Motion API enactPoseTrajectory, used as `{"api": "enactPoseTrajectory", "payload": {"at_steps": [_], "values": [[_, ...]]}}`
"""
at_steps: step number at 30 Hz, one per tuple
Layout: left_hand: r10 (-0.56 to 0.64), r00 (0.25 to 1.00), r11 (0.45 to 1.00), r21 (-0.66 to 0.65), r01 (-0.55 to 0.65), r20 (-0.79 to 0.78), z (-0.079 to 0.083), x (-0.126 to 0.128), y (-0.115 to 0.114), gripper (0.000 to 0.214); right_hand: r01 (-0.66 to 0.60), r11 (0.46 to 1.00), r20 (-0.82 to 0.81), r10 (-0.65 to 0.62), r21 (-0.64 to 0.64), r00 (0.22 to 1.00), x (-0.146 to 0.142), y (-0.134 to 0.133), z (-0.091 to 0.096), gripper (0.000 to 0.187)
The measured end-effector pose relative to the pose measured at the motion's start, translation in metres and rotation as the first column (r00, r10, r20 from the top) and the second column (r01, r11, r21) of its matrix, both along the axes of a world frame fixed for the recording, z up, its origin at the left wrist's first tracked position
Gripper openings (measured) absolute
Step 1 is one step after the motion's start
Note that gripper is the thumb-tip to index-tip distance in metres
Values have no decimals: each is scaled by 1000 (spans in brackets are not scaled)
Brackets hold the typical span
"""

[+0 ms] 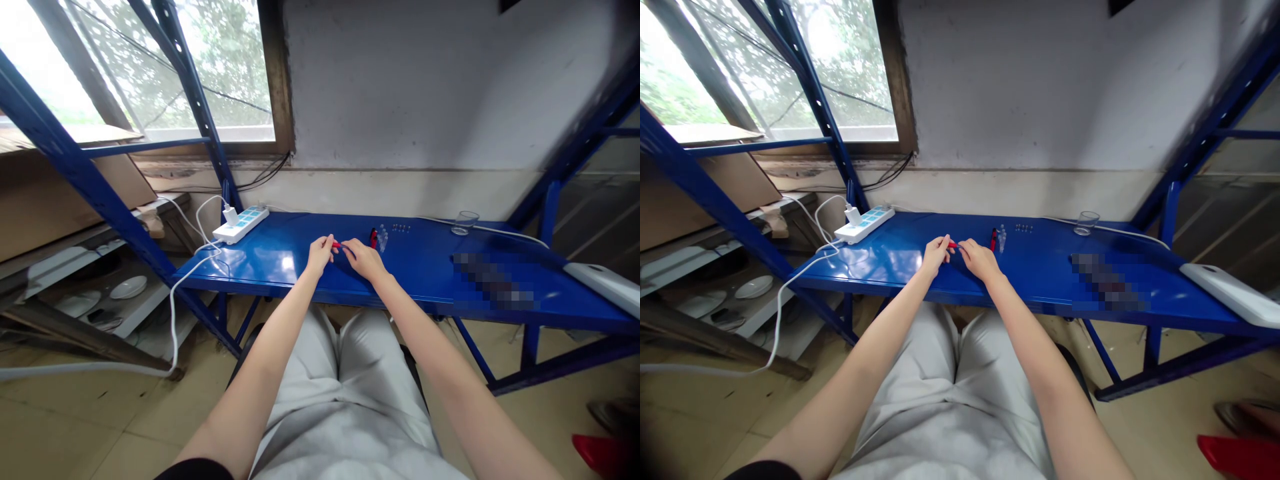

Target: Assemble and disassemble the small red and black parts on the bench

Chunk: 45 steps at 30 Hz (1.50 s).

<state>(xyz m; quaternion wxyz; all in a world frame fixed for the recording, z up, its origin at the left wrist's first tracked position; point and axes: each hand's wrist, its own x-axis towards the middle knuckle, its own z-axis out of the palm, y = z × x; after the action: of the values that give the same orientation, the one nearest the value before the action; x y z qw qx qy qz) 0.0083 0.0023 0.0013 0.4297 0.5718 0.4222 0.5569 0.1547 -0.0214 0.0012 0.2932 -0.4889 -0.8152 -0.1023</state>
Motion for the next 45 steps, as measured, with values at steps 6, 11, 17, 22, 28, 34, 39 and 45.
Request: {"api": "enactPoseTrajectory", "payload": {"at_steps": [6,11,17,22,28,34,39,45], "values": [[-128,992,992,2,128,-19,2,2,-5,31,22,1000,0,-22,-10,1000,2,2,0,28],[-23,1000,999,46,23,-8,0,1,-3,27,36,998,29,-35,-42,999,3,7,-3,24],[257,965,962,110,-251,-42,-9,-4,8,24,45,995,-55,-50,-84,997,6,13,-5,19],[312,882,946,206,-252,-354,-14,-2,11,17,29,990,-173,-53,-135,984,8,16,-7,15],[266,747,964,156,-216,-609,-11,1,6,15,52,969,-189,-99,-241,977,8,21,-9,17],[256,667,965,143,-220,-700,-7,2,6,14,58,949,-195,-124,-309,973,8,24,-8,17],[238,678,969,122,-216,-695,-8,2,7,14,84,955,-146,-130,-284,981,7,21,-7,17],[294,818,955,121,-270,-494,-11,-1,6,20,137,967,-90,-159,-216,983,6,13,-4,22]]}}
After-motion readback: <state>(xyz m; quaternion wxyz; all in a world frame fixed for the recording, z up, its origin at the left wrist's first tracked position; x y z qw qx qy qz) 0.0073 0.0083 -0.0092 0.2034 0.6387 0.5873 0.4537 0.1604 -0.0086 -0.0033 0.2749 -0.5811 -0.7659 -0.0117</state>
